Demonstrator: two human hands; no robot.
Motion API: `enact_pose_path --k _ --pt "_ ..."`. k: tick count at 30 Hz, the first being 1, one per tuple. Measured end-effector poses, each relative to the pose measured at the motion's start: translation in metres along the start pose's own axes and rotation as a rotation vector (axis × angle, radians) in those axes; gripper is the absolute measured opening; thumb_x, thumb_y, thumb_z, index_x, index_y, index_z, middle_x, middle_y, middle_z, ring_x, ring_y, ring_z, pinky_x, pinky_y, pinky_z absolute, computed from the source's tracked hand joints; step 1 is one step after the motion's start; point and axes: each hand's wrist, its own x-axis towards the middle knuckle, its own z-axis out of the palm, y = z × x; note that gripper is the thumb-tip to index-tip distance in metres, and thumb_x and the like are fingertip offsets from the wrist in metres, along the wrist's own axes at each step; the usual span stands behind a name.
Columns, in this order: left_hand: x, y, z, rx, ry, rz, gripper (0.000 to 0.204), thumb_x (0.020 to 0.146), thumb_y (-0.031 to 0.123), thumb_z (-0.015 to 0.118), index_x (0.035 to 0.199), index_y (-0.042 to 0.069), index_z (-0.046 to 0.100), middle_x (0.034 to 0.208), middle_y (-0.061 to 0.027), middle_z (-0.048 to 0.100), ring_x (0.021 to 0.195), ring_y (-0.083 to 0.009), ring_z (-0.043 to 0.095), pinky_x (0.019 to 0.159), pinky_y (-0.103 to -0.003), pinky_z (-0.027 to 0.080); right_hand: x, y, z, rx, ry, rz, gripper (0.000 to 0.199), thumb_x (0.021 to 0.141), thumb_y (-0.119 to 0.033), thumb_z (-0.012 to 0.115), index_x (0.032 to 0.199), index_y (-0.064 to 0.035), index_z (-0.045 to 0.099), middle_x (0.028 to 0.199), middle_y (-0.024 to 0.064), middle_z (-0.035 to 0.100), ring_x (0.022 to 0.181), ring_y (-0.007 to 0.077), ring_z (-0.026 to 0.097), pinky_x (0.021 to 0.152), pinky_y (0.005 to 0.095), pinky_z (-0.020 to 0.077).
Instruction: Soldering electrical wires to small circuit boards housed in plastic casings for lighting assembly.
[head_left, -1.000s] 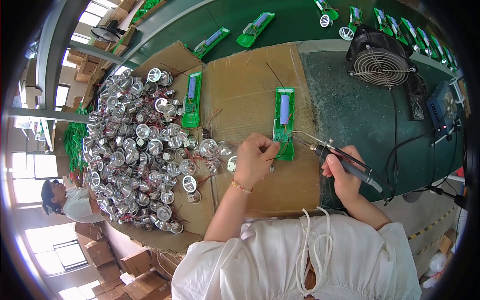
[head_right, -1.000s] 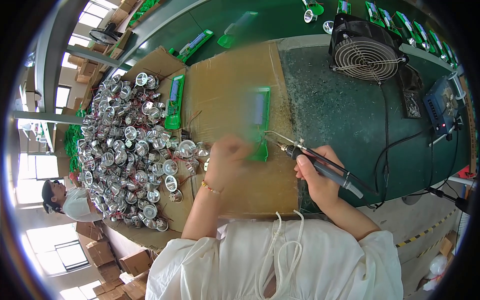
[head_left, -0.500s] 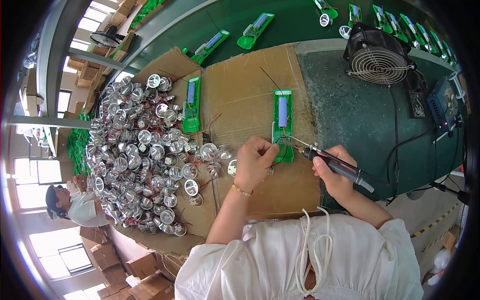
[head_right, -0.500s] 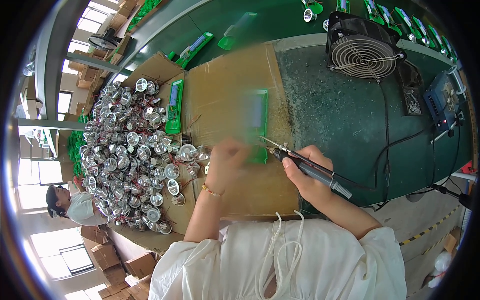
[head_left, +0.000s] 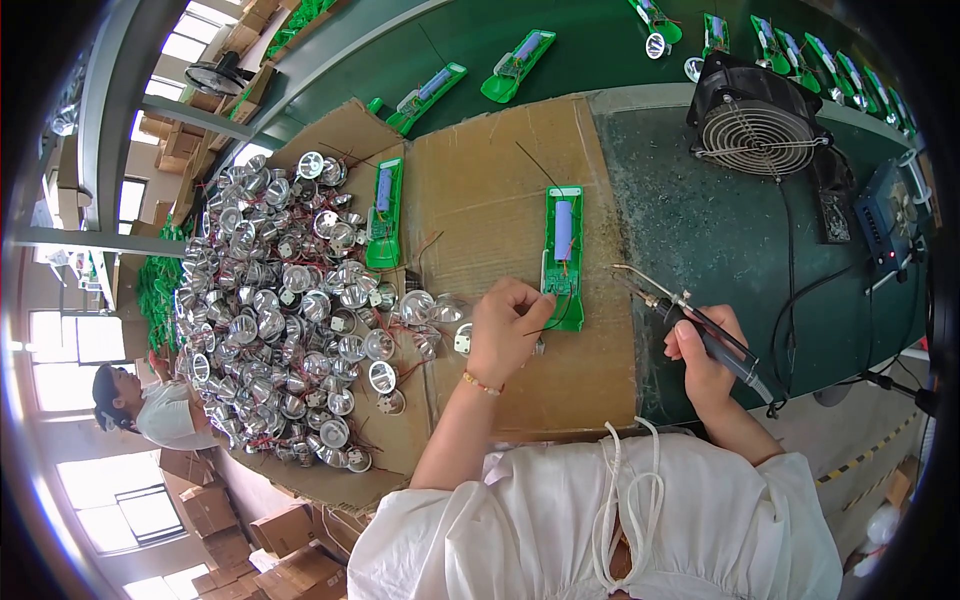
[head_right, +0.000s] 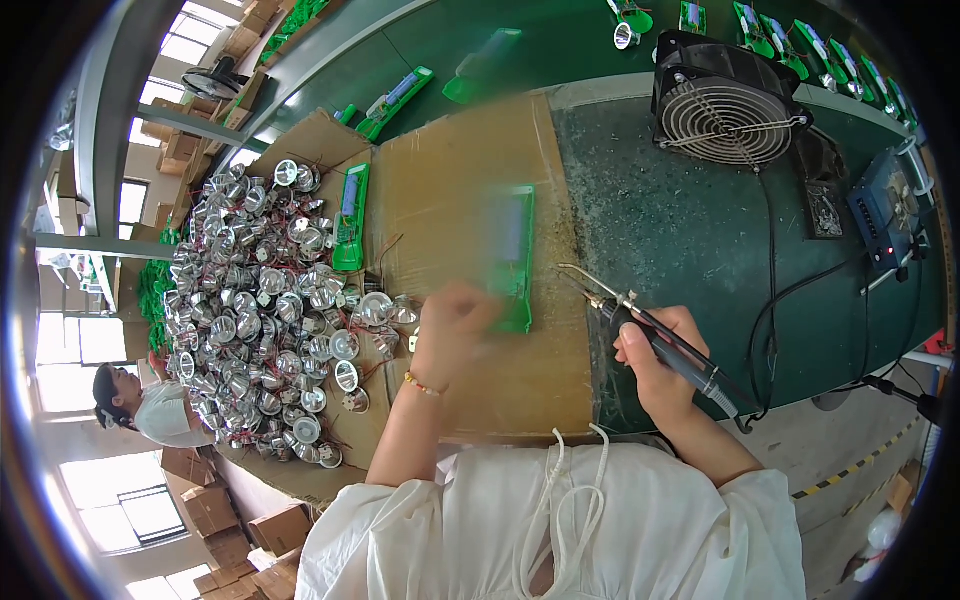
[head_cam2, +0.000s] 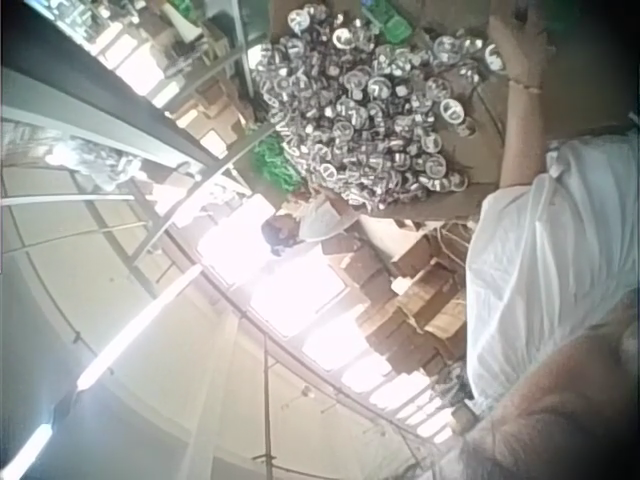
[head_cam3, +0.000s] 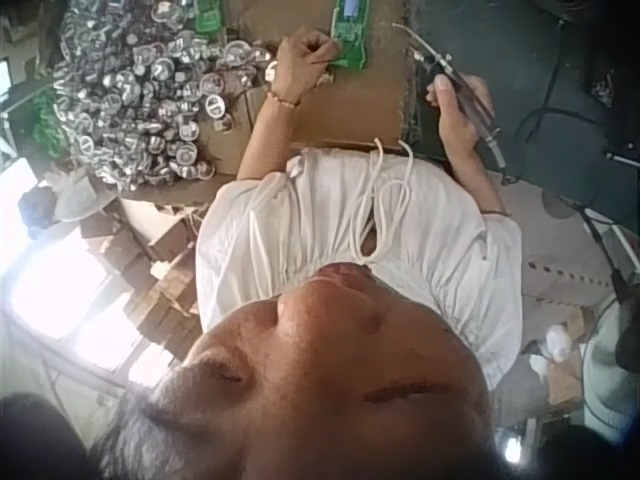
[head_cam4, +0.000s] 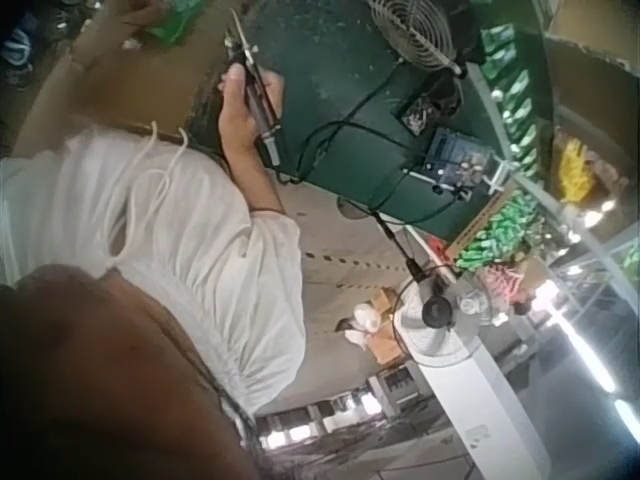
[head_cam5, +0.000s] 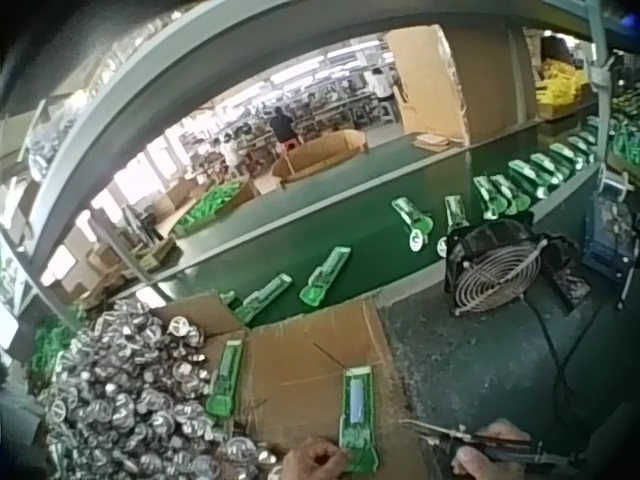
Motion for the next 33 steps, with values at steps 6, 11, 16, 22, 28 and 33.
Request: enact_pose_path --k 6,11,16,22,28,33 --pt "-0.005 0.015 -0.009 0.073 0.003 -0.040 0.018 0.076 0.017 0.064 0.078 -0.001 0.062 0.073 -0.0113 0.059 0.065 -0.0165 0.058 0.060 -0.027 0.045 0.003 -0.001 -0.015 -0.021 0.009 -0.030 0.016 0.081 -0.007 0.060 0.084 0.0016 0.047 0.066 0.0105 0.058 0.054 0.0102 0.055 0.049 0.0213 0.0455" --pt "-0.004 0.016 -0.022 0.264 -0.063 0.048 0.015 0.075 0.019 0.061 0.078 0.004 0.065 0.063 -0.0109 0.062 0.059 -0.0220 0.062 0.057 -0.031 0.048 0.007 -0.002 -0.027 -0.033 0.047 -0.044 0.016 0.080 -0.008 0.060 0.084 0.0018 0.047 0.066 0.0107 0.058 0.053 0.0100 0.054 0.049 0.0217 0.0454" --pt "0.076 0.055 0.005 0.522 -0.137 0.120 0.017 0.070 0.022 0.056 0.068 0.010 0.067 0.061 -0.0114 0.060 0.057 -0.0286 0.060 0.056 -0.036 0.048 0.016 0.006 -0.031 -0.045 0.070 0.047 0.017 0.080 -0.009 0.061 0.084 0.0014 0.049 0.065 0.0096 0.059 0.054 0.0102 0.056 0.049 0.0217 0.0455" --pt "0.271 0.065 0.039 0.464 0.284 0.316 0.029 0.068 0.032 0.066 0.079 0.006 0.064 0.079 -0.0115 0.062 0.076 -0.0279 0.059 0.068 -0.036 0.048 0.015 0.004 -0.026 0.020 0.073 0.128 0.016 0.079 -0.008 0.062 0.083 -0.0001 0.049 0.066 0.0090 0.060 0.054 0.0103 0.057 0.049 0.0223 0.0469" --pt "0.299 0.054 -0.012 0.731 0.181 0.200 0.052 0.059 0.032 0.073 0.100 0.009 0.052 0.104 -0.0132 0.050 0.092 -0.0300 0.053 0.080 -0.037 0.044 0.019 0.004 -0.025 -0.001 0.086 0.134 0.017 0.081 -0.009 0.059 0.085 -0.0005 0.045 0.063 0.0094 0.057 0.050 0.0104 0.054 0.046 0.0210 0.0442" --pt "0.231 0.038 -0.018 0.650 0.129 0.307 0.047 0.059 0.026 0.070 0.099 0.010 0.051 0.097 -0.0154 0.051 0.088 -0.0315 0.055 0.076 -0.039 0.046 0.022 0.005 -0.026 0.009 0.086 0.180 0.015 0.080 -0.009 0.060 0.084 -0.0003 0.047 0.064 0.0092 0.058 0.052 0.0100 0.055 0.046 0.0209 0.0443"
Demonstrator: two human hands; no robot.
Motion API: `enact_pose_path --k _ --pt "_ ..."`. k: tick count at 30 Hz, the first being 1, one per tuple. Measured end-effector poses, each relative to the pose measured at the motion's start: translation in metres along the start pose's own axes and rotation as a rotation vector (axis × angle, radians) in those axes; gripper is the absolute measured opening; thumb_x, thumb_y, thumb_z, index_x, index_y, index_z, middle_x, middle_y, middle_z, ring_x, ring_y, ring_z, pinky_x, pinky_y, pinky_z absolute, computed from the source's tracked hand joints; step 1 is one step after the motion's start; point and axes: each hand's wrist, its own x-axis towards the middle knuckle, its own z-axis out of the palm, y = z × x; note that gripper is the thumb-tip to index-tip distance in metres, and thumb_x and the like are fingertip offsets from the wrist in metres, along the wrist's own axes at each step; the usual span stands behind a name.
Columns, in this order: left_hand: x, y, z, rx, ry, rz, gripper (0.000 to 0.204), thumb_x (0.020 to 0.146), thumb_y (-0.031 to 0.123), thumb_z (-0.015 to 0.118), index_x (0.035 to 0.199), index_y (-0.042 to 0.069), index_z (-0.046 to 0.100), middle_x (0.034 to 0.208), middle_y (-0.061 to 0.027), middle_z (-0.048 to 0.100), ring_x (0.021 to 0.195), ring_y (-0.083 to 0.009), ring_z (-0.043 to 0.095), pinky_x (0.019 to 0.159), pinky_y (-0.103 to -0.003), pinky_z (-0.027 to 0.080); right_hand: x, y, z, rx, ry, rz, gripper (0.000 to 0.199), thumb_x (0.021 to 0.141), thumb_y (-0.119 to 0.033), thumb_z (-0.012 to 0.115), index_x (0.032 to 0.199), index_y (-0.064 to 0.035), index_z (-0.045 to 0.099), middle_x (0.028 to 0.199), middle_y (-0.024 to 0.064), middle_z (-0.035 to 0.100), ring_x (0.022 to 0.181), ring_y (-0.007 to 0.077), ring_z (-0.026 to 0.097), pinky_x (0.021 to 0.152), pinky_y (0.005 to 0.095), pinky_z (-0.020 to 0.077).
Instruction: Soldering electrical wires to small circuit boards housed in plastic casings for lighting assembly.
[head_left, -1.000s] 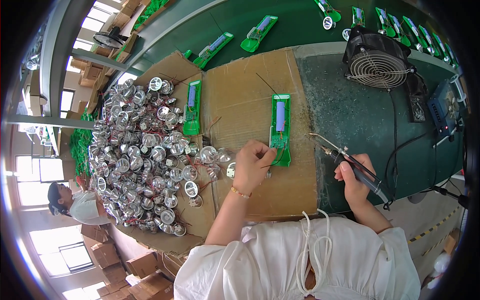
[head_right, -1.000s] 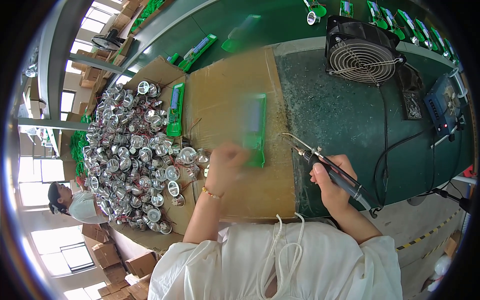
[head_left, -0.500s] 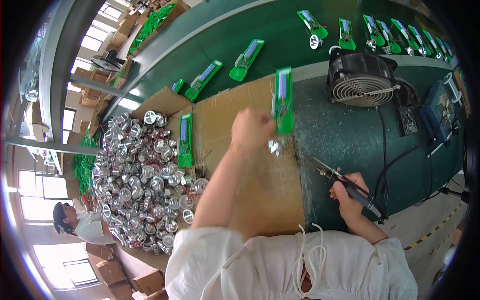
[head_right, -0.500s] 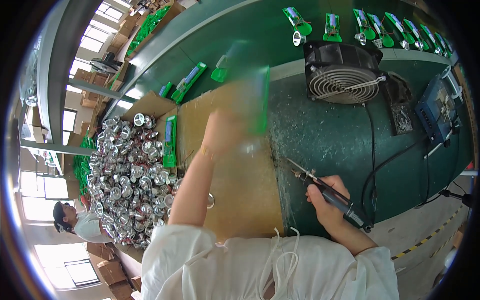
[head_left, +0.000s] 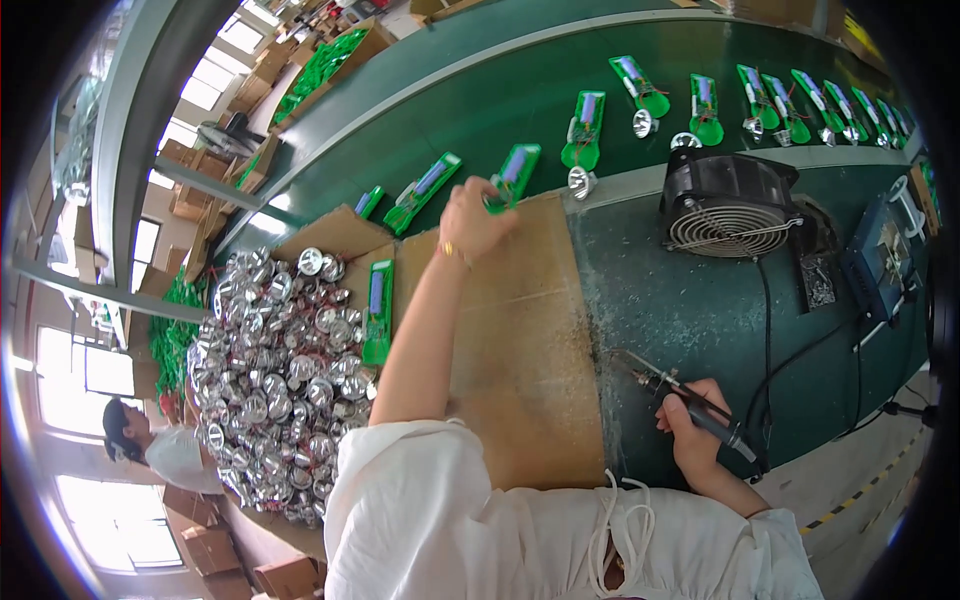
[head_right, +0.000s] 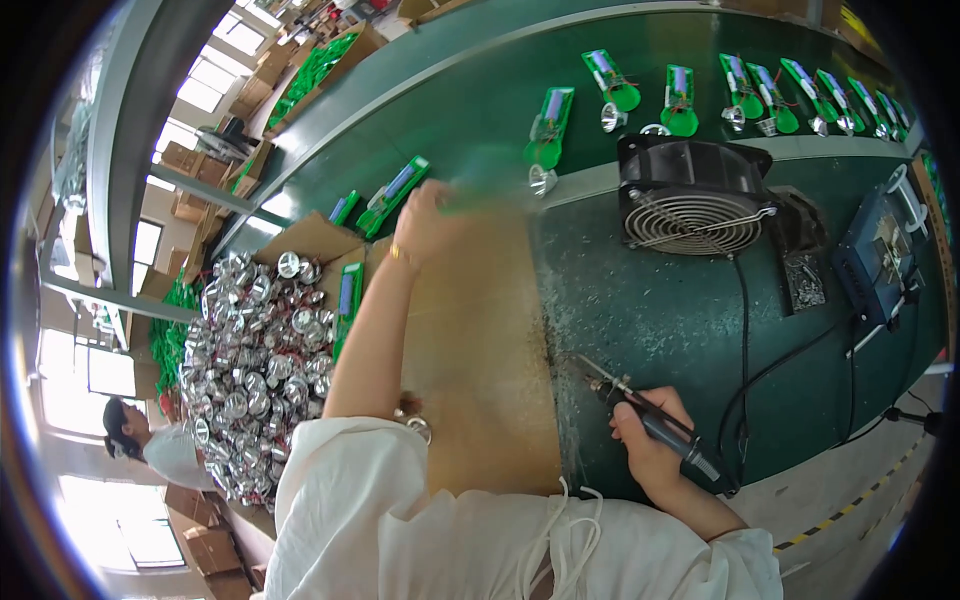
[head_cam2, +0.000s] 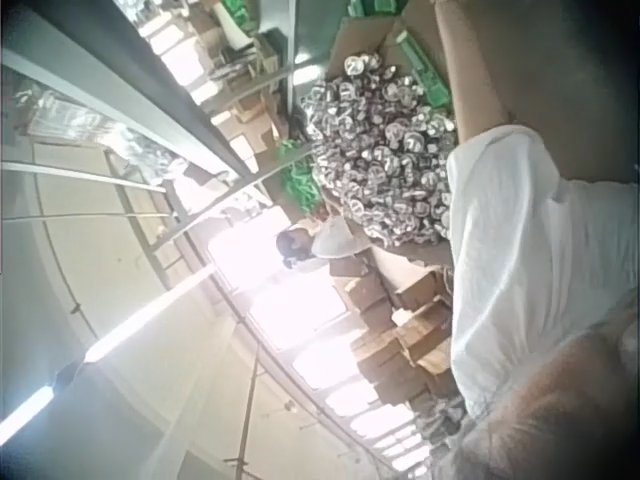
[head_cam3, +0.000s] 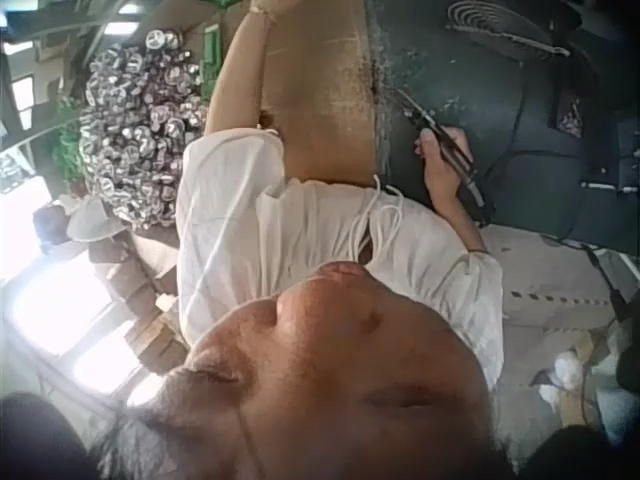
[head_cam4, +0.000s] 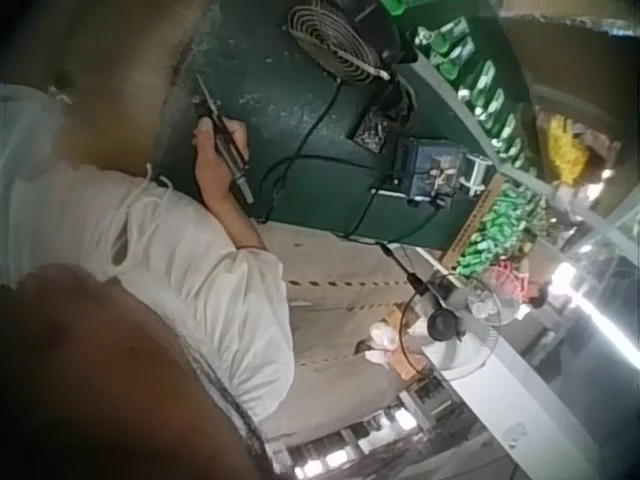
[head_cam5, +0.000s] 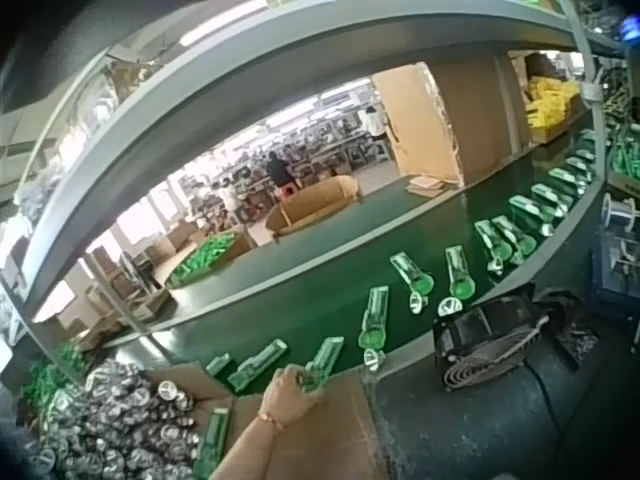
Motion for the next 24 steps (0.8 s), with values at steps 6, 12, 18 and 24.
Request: enact_pose_path --k 6,12,18,24 --pt "-0.185 0.066 -0.022 -0.056 0.048 -0.015 0.050 0.063 0.027 0.070 0.099 0.005 0.044 0.097 -0.0158 0.045 0.078 -0.0332 0.055 0.064 -0.040 0.049 -0.001 -0.001 0.003 -0.028 0.058 -0.072 0.014 0.082 -0.011 0.057 0.085 -0.0007 0.049 0.061 0.0070 0.055 0.048 0.0085 0.050 0.044 0.0195 0.0398" --pt "-0.220 0.026 -0.050 -0.145 0.150 -0.310 0.040 0.069 0.034 0.070 0.092 0.005 0.054 0.086 -0.0095 0.054 0.070 -0.0287 0.057 0.062 -0.037 0.047 0.001 0.006 0.007 -0.071 0.056 -0.136 0.015 0.083 -0.015 0.056 0.085 -0.0019 0.049 0.060 0.0059 0.054 0.046 0.0084 0.047 0.042 0.0189 0.0363" --pt "-0.184 -0.045 -0.048 0.683 0.161 -0.237 0.012 0.073 0.020 0.061 0.080 0.009 0.063 0.080 -0.0053 0.058 0.086 -0.0240 0.052 0.079 -0.041 0.038 -0.016 0.002 0.010 -0.049 0.031 -0.165 0.014 0.083 -0.013 0.057 0.085 -0.0022 0.049 0.061 0.0060 0.054 0.046 0.0085 0.047 0.042 0.0187 0.0363" --pt "-0.196 -0.034 -0.057 0.035 0.320 -0.193 0.007 0.078 0.010 0.058 0.079 0.004 0.062 0.075 -0.0067 0.063 0.074 -0.0186 0.059 0.073 -0.032 0.042 -0.036 -0.004 0.009 -0.010 0.011 -0.158 0.016 0.081 -0.011 0.059 0.085 0.0001 0.047 0.063 0.0084 0.057 0.050 0.0093 0.053 0.046 0.0196 0.0430"
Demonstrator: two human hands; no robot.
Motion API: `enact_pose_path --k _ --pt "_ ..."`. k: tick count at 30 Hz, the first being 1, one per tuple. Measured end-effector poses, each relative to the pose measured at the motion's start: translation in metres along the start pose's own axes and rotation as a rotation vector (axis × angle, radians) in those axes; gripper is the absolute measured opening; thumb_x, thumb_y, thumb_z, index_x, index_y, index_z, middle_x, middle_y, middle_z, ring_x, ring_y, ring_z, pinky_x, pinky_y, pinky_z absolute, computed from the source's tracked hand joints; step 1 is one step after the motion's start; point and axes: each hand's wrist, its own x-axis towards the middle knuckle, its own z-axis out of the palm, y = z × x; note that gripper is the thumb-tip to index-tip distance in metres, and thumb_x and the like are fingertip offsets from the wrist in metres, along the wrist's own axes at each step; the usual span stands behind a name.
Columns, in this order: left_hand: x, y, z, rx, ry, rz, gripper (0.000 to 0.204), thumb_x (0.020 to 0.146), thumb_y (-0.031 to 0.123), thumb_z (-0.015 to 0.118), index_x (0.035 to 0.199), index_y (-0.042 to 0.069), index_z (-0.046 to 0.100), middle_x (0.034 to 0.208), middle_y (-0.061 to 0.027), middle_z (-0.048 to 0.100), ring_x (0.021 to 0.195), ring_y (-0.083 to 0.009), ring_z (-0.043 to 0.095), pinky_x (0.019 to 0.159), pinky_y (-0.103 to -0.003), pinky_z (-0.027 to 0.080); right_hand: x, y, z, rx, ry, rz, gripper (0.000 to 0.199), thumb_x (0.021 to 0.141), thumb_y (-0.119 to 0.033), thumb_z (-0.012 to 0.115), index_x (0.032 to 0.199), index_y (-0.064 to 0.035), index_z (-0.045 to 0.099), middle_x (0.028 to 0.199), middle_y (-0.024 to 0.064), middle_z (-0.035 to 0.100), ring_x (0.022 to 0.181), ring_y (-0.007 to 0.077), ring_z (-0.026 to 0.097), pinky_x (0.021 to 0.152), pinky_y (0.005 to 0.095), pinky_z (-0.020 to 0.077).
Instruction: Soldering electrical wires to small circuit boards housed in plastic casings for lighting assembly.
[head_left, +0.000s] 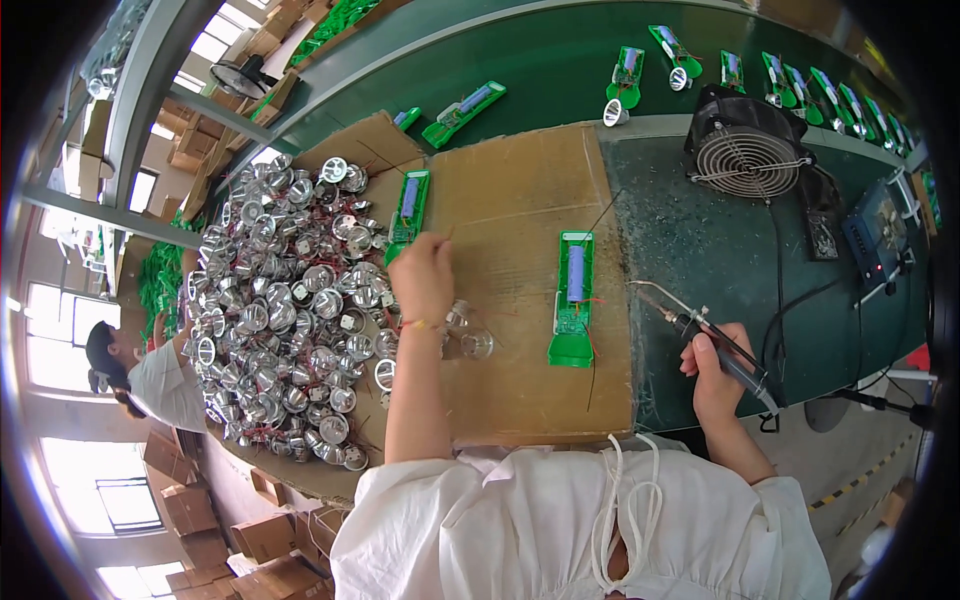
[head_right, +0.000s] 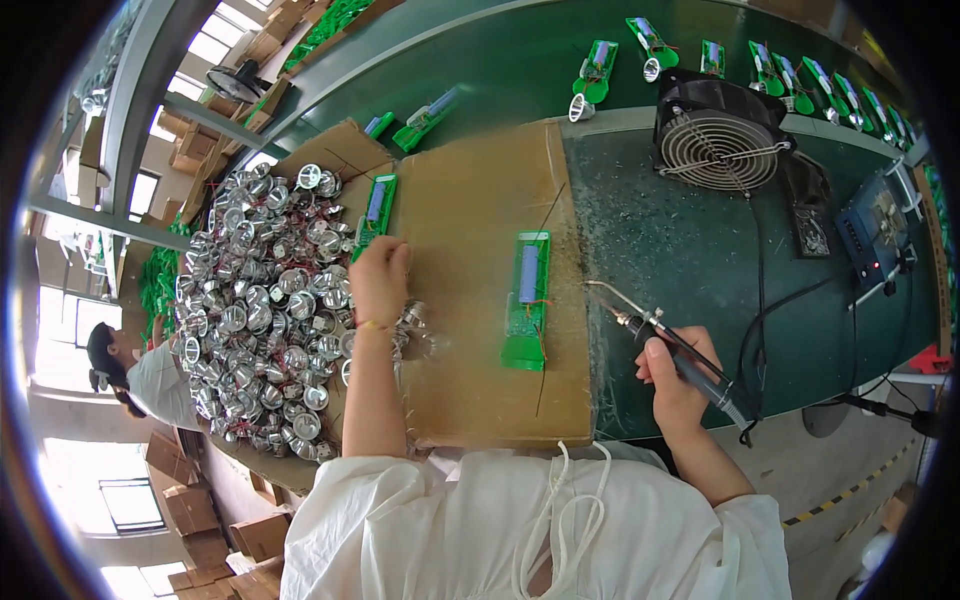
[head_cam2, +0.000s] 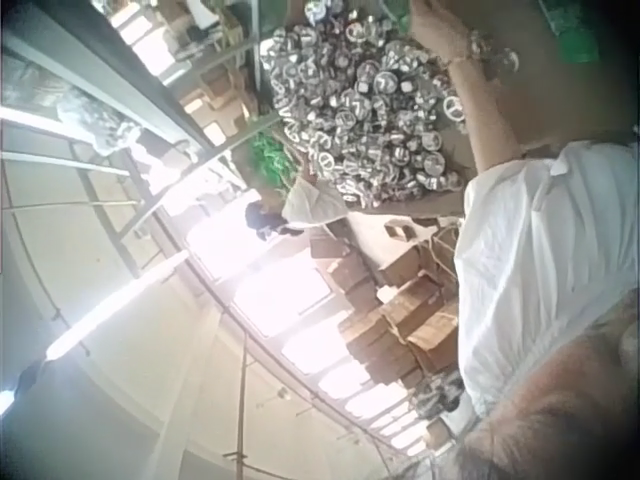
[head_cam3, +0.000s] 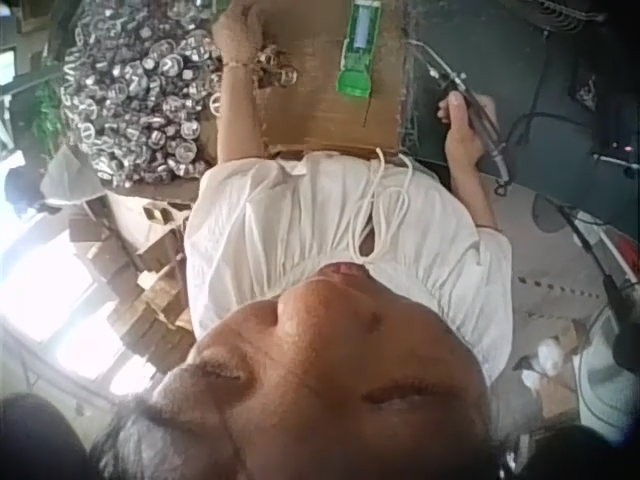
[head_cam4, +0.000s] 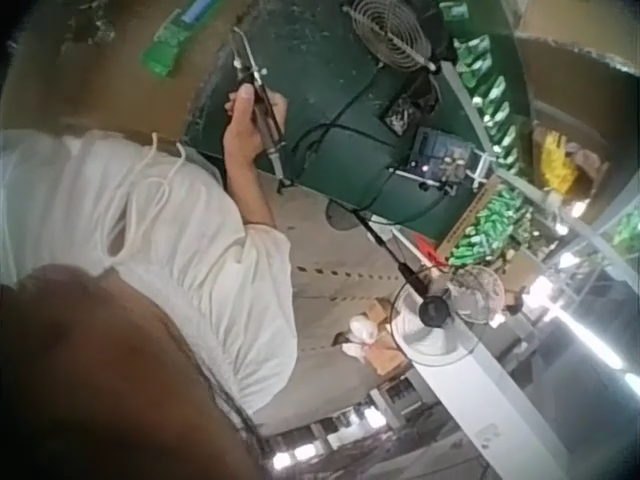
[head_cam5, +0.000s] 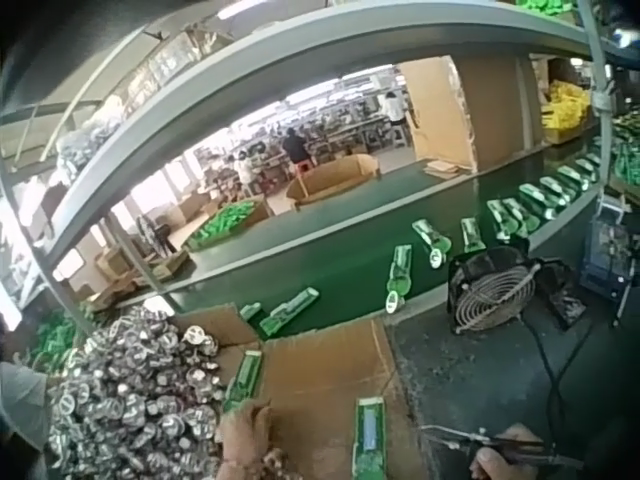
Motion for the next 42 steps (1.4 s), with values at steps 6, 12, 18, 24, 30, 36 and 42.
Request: enact_pose_path --k 6,12,18,24,30,36,42 --pt "-0.051 0.079 -0.038 -0.714 -0.353 -0.298 0.014 0.080 0.006 0.059 0.090 -0.002 0.064 0.073 -0.0053 0.065 0.065 -0.0062 0.058 0.057 -0.021 0.046 -0.012 -0.007 0.002 -0.008 -0.160 -0.048 0.017 0.078 -0.007 0.062 0.084 0.0020 0.049 0.067 0.0093 0.058 0.053 0.0110 0.056 0.048 0.0219 0.0458" --pt "-0.100 0.077 -0.006 -0.659 -0.460 -0.411 0.016 0.080 0.013 0.061 0.084 -0.003 0.063 0.070 -0.0123 0.064 0.060 -0.0153 0.060 0.057 -0.025 0.047 -0.014 0.005 0.010 -0.151 -0.313 -0.217 0.017 0.078 -0.007 0.061 0.083 0.0016 0.047 0.065 0.0105 0.056 0.052 0.0113 0.055 0.047 0.0228 0.0461" --pt "-0.107 0.072 0.012 -0.558 -0.313 -0.216 0.015 0.079 0.013 0.062 0.078 -0.001 0.061 0.076 -0.0132 0.060 0.066 -0.0217 0.057 0.060 -0.030 0.044 -0.015 0.005 0.023 -0.123 -0.301 -0.047 0.018 0.079 -0.010 0.063 0.080 0.0021 0.048 0.068 0.0109 0.059 0.054 0.0097 0.056 0.047 0.0217 0.0466" --pt "-0.106 0.075 0.012 -0.553 -0.326 -0.240 0.016 0.079 0.015 0.062 0.079 -0.001 0.060 0.073 -0.0128 0.060 0.062 -0.0201 0.058 0.057 -0.029 0.045 -0.014 0.008 0.028 -0.118 -0.282 -0.063 0.018 0.080 -0.010 0.062 0.080 0.0019 0.048 0.066 0.0100 0.058 0.054 0.0095 0.056 0.046 0.0213 0.0465" --pt "-0.106 0.074 0.014 -0.564 -0.304 -0.249 0.016 0.079 0.014 0.063 0.078 -0.001 0.060 0.073 -0.0131 0.060 0.060 -0.0201 0.058 0.056 -0.029 0.045 -0.014 0.015 0.028 -0.182 -0.314 -0.098 0.017 0.080 -0.010 0.061 0.080 0.0010 0.047 0.065 0.0092 0.057 0.053 0.0092 0.055 0.045 0.0211 0.0458" --pt "-0.106 0.073 0.014 -0.533 -0.302 -0.198 0.016 0.078 0.014 0.063 0.078 -0.002 0.060 0.073 -0.0128 0.060 0.060 -0.0191 0.058 0.056 -0.029 0.045 -0.014 0.006 0.032 -0.106 -0.278 -0.032 0.016 0.080 -0.009 0.061 0.080 0.0006 0.047 0.063 0.0097 0.057 0.050 0.0096 0.054 0.044 0.0208 0.0452" --pt "-0.104 0.076 0.011 -0.546 -0.331 -0.238 0.016 0.078 0.014 0.063 0.077 -0.002 0.060 0.072 -0.0125 0.060 0.060 -0.0181 0.058 0.056 -0.028 0.045 -0.016 -0.004 0.032 0.037 -0.178 0.045 0.016 0.079 -0.007 0.062 0.081 0.0020 0.048 0.064 0.0093 0.059 0.052 0.0085 0.055 0.046 0.0210 0.0462"
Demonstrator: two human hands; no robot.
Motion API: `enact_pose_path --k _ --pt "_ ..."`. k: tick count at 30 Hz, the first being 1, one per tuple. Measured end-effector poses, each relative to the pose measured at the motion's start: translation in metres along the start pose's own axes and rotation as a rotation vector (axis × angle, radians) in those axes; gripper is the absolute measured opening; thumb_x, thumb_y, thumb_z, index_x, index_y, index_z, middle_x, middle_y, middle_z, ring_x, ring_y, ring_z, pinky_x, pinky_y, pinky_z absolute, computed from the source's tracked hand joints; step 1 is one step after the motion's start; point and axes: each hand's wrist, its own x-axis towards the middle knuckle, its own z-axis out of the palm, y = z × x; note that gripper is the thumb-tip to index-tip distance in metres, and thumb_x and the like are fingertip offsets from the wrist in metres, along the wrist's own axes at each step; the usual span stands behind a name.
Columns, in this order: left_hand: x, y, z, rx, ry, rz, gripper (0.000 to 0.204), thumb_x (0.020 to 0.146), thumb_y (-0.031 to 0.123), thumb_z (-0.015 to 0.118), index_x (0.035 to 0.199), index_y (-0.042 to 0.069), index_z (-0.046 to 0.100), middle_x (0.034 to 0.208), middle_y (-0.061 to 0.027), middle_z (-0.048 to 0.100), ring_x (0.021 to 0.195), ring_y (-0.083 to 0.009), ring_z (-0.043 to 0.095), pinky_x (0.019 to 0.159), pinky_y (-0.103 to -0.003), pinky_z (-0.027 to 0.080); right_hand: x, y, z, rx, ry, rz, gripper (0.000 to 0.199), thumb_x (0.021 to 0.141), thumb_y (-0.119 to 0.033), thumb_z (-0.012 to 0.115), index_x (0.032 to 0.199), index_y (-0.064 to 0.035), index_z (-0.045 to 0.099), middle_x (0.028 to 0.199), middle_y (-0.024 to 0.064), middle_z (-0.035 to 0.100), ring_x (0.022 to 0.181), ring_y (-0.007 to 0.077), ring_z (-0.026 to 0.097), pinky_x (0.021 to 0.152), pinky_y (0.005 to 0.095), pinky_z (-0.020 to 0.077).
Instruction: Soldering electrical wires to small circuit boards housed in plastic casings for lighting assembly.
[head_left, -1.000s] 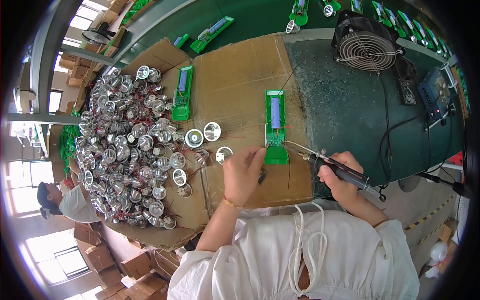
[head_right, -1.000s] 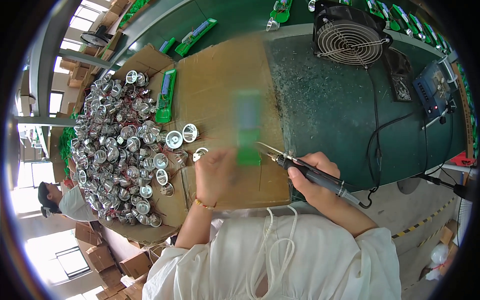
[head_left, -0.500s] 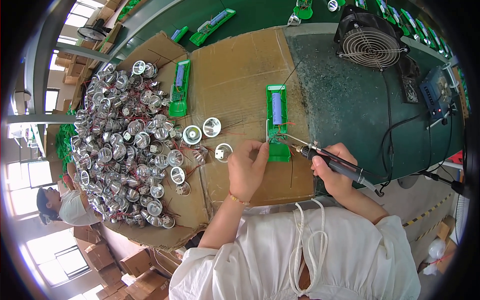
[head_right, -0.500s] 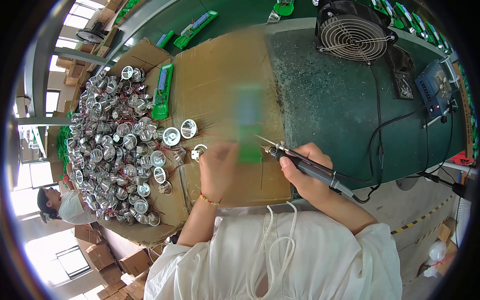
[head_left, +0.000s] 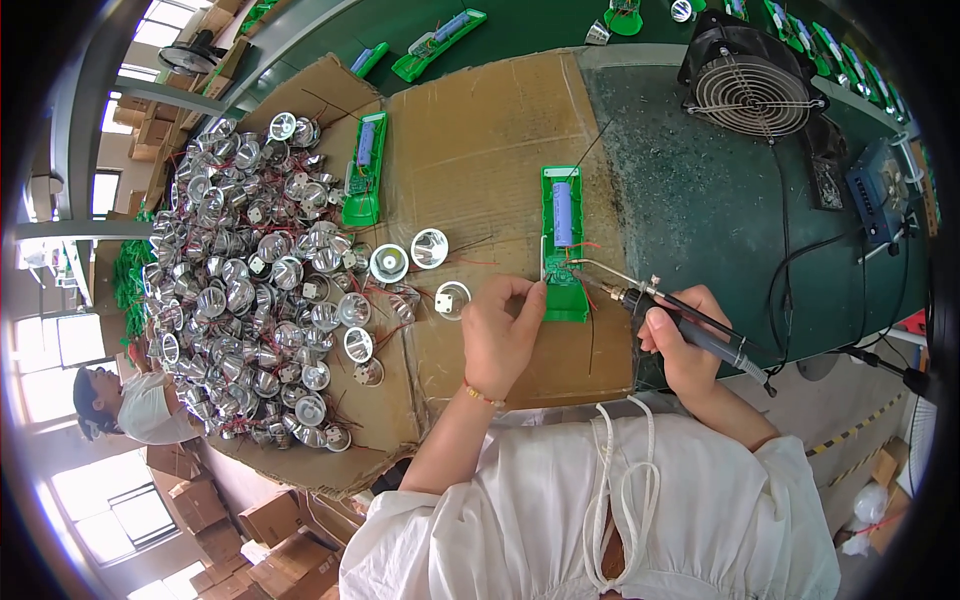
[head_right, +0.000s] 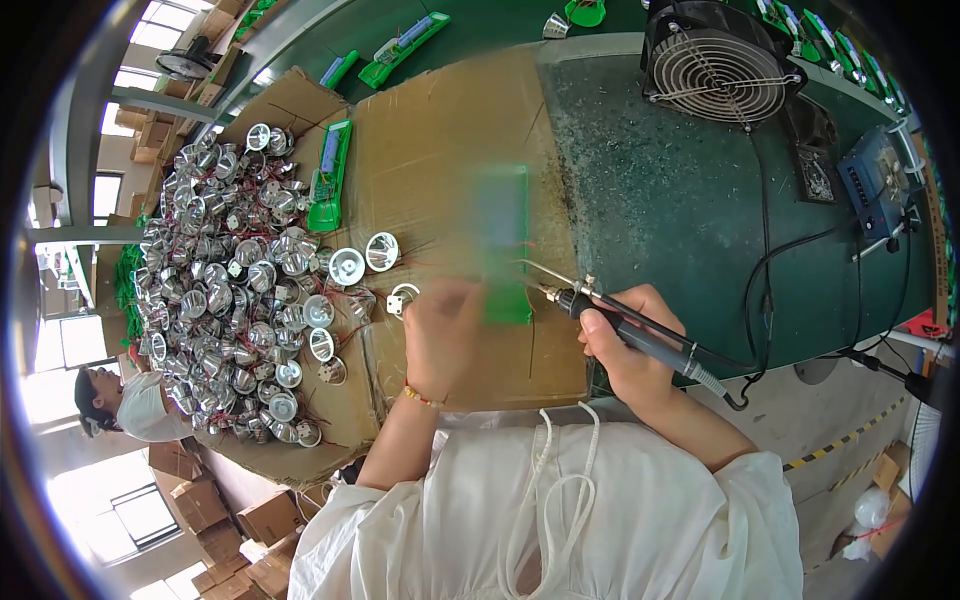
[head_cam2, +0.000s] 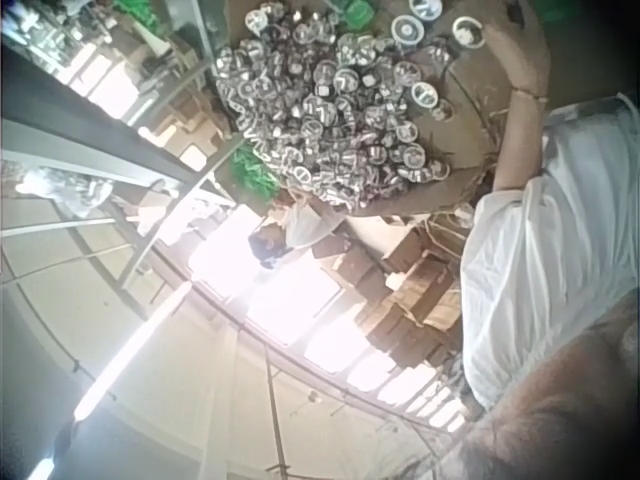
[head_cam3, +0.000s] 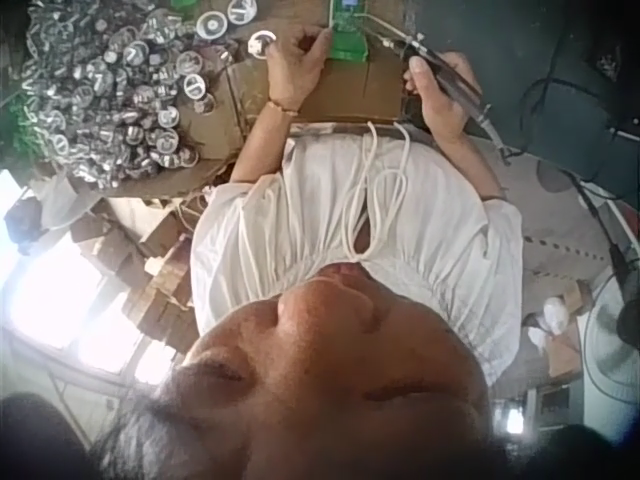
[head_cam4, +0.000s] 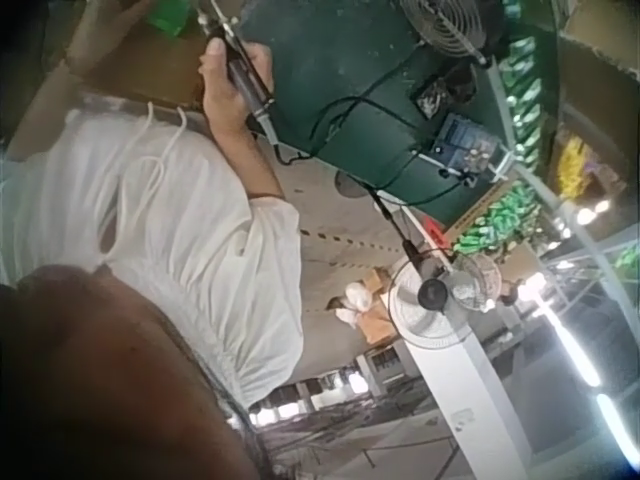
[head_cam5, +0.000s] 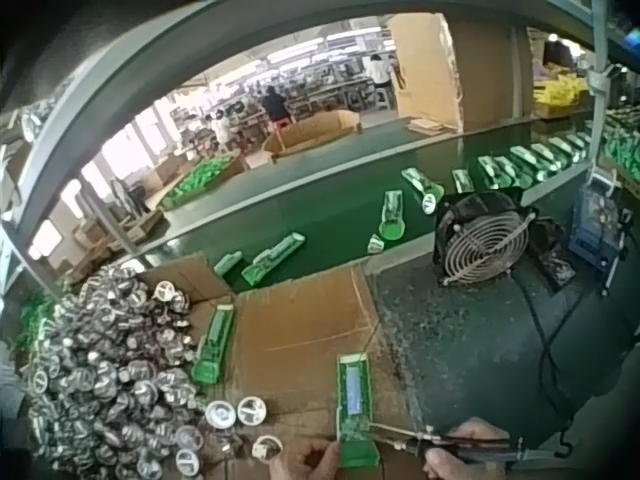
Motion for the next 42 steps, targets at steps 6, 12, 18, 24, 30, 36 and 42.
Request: enact_pose_path --k 6,12,18,24,30,36,42 --pt "-0.001 -0.005 0.002 -0.020 0.007 -0.006 0.016 0.078 0.014 0.064 0.077 -0.001 0.060 0.070 -0.0119 0.061 0.058 -0.0174 0.058 0.055 -0.028 0.045 -0.001 0.004 0.000 -0.039 -0.037 0.012 0.016 0.079 -0.007 0.062 0.080 0.0018 0.048 0.063 0.0085 0.059 0.051 0.0079 0.054 0.045 0.0207 0.0446" --pt "-0.001 0.001 0.001 -0.033 0.007 -0.024 0.016 0.078 0.013 0.063 0.077 -0.002 0.060 0.069 -0.0105 0.061 0.058 -0.0138 0.058 0.054 -0.026 0.045 -0.001 0.013 -0.001 -0.093 -0.060 -0.040 0.016 0.080 -0.006 0.061 0.080 0.0017 0.048 0.062 0.0084 0.058 0.050 0.0077 0.054 0.045 0.0207 0.0450" --pt "0.001 -0.001 0.001 -0.057 0.009 -0.014 0.015 0.079 0.013 0.063 0.078 -0.002 0.059 0.068 -0.0099 0.061 0.057 -0.0121 0.058 0.053 -0.025 0.045 -0.001 0.002 -0.002 -0.027 -0.007 -0.004 0.016 0.080 -0.007 0.061 0.082 0.0022 0.048 0.065 0.0100 0.059 0.054 0.0095 0.056 0.047 0.0216 0.0469" --pt "0.001 -0.002 0.001 -0.047 -0.003 -0.020 0.016 0.078 0.013 0.063 0.077 -0.002 0.059 0.070 -0.0097 0.061 0.058 -0.0120 0.058 0.053 -0.024 0.045 -0.004 0.002 -0.008 -0.036 -0.014 -0.002 0.016 0.080 -0.008 0.061 0.082 0.0025 0.048 0.067 0.0111 0.059 0.056 0.0101 0.057 0.048 0.0222 0.0478" --pt "0.001 -0.004 0.002 -0.042 0.022 0.011 0.016 0.078 0.013 0.064 0.077 -0.002 0.059 0.068 -0.0089 0.061 0.057 -0.0123 0.058 0.054 -0.024 0.045 -0.004 0.001 -0.008 -0.020 -0.017 0.017 0.016 0.080 -0.007 0.061 0.082 0.0025 0.048 0.067 0.0109 0.059 0.055 0.0100 0.056 0.048 0.0224 0.0476" --pt "0.001 -0.013 0.003 -0.279 0.092 0.177 0.012 0.077 0.008 0.064 0.078 -0.004 0.058 0.085 -0.0090 0.057 0.065 -0.0130 0.056 0.056 -0.023 0.045 -0.005 0.004 -0.009 -0.034 -0.042 -0.017 0.015 0.081 -0.006 0.059 0.083 0.0016 0.047 0.063 0.0104 0.057 0.051 0.0096 0.053 0.045 0.0217 0.0448" --pt "-0.001 0.001 0.004 -0.043 -0.024 0.162 0.009 0.076 0.005 0.064 0.076 -0.002 0.060 0.087 -0.0088 0.054 0.065 -0.0135 0.055 0.055 -0.023 0.045 -0.005 0.003 -0.007 -0.091 -0.055 -0.033 0.014 0.081 -0.005 0.058 0.082 0.0010 0.046 0.062 0.0099 0.056 0.048 0.0098 0.052 0.043 0.0212 0.0437"
